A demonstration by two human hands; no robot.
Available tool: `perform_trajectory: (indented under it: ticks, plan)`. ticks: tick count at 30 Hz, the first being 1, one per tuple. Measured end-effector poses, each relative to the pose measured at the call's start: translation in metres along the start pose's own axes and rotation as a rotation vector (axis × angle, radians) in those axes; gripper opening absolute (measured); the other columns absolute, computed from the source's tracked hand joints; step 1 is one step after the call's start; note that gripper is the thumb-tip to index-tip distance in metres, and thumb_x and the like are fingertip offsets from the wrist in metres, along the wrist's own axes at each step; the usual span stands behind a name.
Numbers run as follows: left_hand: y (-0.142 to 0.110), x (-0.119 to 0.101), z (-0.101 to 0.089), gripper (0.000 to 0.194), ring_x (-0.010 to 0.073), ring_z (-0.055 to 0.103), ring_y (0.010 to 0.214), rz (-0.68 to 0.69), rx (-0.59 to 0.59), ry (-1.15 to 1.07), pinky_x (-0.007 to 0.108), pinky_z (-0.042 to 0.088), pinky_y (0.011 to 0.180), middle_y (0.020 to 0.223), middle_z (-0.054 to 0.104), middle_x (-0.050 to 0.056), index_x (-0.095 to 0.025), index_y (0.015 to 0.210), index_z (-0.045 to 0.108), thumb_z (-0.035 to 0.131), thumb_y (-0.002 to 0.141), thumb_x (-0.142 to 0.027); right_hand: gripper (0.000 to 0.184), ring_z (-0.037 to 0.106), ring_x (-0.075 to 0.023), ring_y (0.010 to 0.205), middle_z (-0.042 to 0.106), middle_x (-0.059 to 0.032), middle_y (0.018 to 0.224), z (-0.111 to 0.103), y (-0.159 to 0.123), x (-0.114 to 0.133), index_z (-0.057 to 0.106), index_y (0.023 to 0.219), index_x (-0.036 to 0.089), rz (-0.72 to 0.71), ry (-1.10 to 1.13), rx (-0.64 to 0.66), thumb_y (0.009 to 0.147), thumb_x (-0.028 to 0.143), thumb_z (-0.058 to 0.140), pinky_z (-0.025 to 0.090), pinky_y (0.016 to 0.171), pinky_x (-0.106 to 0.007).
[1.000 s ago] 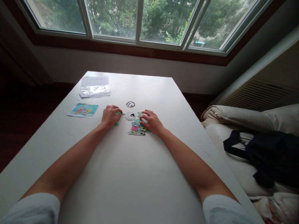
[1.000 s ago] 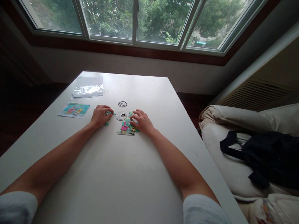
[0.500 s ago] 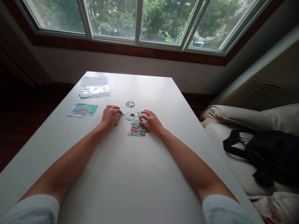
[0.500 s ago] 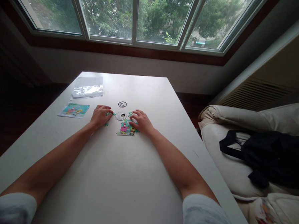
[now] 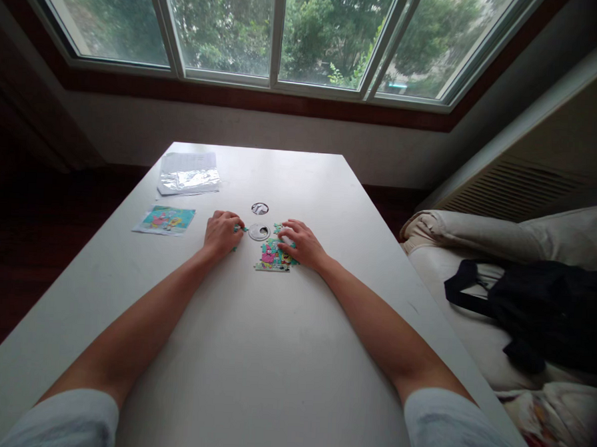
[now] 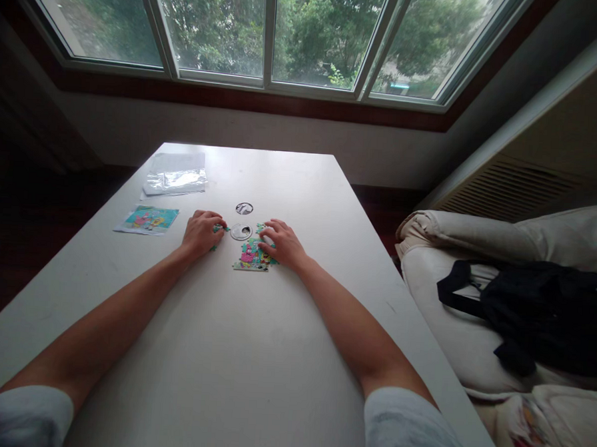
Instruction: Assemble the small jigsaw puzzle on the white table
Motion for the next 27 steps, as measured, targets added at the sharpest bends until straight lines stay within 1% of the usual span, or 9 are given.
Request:
perform_trajectory:
  ticks: [4, 8, 14, 17, 21, 24, 27]
  plan:
    - [0.001, 0.006, 0.003, 0.019, 0.0297, 0.051, 0.117, 0.006, -0.006, -0.050, 0.045, 0.043, 0.105, 0.115, 0.071, 0.005, -0.026, 0.092, 0.079, 0.062, 0.083, -0.026, 0.023, 0.043, -0.0294, 0.141, 0.060, -0.0092, 0.140, 0.000, 0.000, 0.000, 0.071, 0.111, 0.026, -0.017, 0.009, -0.023, 0.095, 0.042, 0.064, 0.041, 0.115, -0.053]
    - [0.003, 0.011, 0.004, 0.019, 0.0299, 0.050, 0.120, 0.025, -0.002, -0.076, 0.045, 0.042, 0.108, 0.117, 0.070, 0.004, -0.026, 0.092, 0.079, 0.063, 0.082, -0.026, 0.021, 0.043, -0.0292, 0.141, 0.060, -0.0089, 0.139, 0.001, 0.000, -0.001, 0.071, 0.111, 0.027, -0.014, 0.018, -0.031, 0.096, 0.040, 0.062, 0.042, 0.114, -0.054]
    - [0.009, 0.017, 0.008, 0.019, 0.0321, 0.047, 0.124, 0.045, 0.077, -0.070, 0.048, 0.040, 0.109, 0.125, 0.066, 0.005, -0.027, 0.092, 0.078, 0.065, 0.080, -0.026, 0.022, 0.043, -0.0292, 0.141, 0.061, -0.0089, 0.138, 0.002, 0.000, -0.003, 0.071, 0.111, 0.027, -0.021, 0.019, -0.038, 0.097, 0.040, 0.062, 0.042, 0.114, -0.054]
    - [0.007, 0.015, 0.010, 0.017, 0.0321, 0.047, 0.124, 0.052, 0.087, -0.062, 0.049, 0.040, 0.107, 0.123, 0.066, 0.005, -0.026, 0.090, 0.076, 0.065, 0.078, -0.024, 0.022, 0.043, -0.0292, 0.141, 0.060, -0.0091, 0.139, 0.004, 0.000, -0.004, 0.071, 0.111, 0.026, -0.018, 0.010, -0.035, 0.097, 0.041, 0.061, 0.042, 0.114, -0.053]
    - [0.001, 0.003, 0.007, 0.019, 0.0318, 0.047, 0.125, 0.094, 0.045, -0.053, 0.050, 0.040, 0.106, 0.123, 0.067, 0.006, -0.026, 0.092, 0.074, 0.064, 0.077, -0.022, 0.022, 0.043, -0.0290, 0.141, 0.060, -0.0093, 0.138, 0.004, 0.000, -0.005, 0.070, 0.111, 0.026, -0.027, 0.004, -0.036, 0.098, 0.041, 0.060, 0.043, 0.114, -0.053]
    - [-0.002, -0.003, 0.004, 0.021, 0.0322, 0.046, 0.126, 0.140, 0.028, -0.042, 0.051, 0.040, 0.106, 0.126, 0.065, 0.006, -0.027, 0.097, 0.075, 0.066, 0.078, -0.024, 0.022, 0.044, -0.0287, 0.140, 0.061, -0.0088, 0.138, 0.003, 0.000, -0.004, 0.070, 0.111, 0.027, -0.027, 0.006, -0.045, 0.097, 0.041, 0.061, 0.042, 0.114, -0.053]
    - [-0.002, -0.004, 0.002, 0.018, 0.0323, 0.046, 0.127, 0.164, 0.015, -0.034, 0.051, 0.041, 0.106, 0.128, 0.065, 0.005, -0.028, 0.095, 0.077, 0.066, 0.080, -0.026, 0.022, 0.044, -0.0289, 0.140, 0.061, -0.0088, 0.138, 0.003, 0.001, -0.003, 0.071, 0.111, 0.027, -0.024, 0.005, -0.043, 0.098, 0.041, 0.060, 0.042, 0.114, -0.053]
Point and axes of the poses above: each hand's wrist, its own y-axis towards the middle knuckle, its own z-axis out of the palm, x = y × z, the point moved 5 cm from there along y, towards the middle knuckle
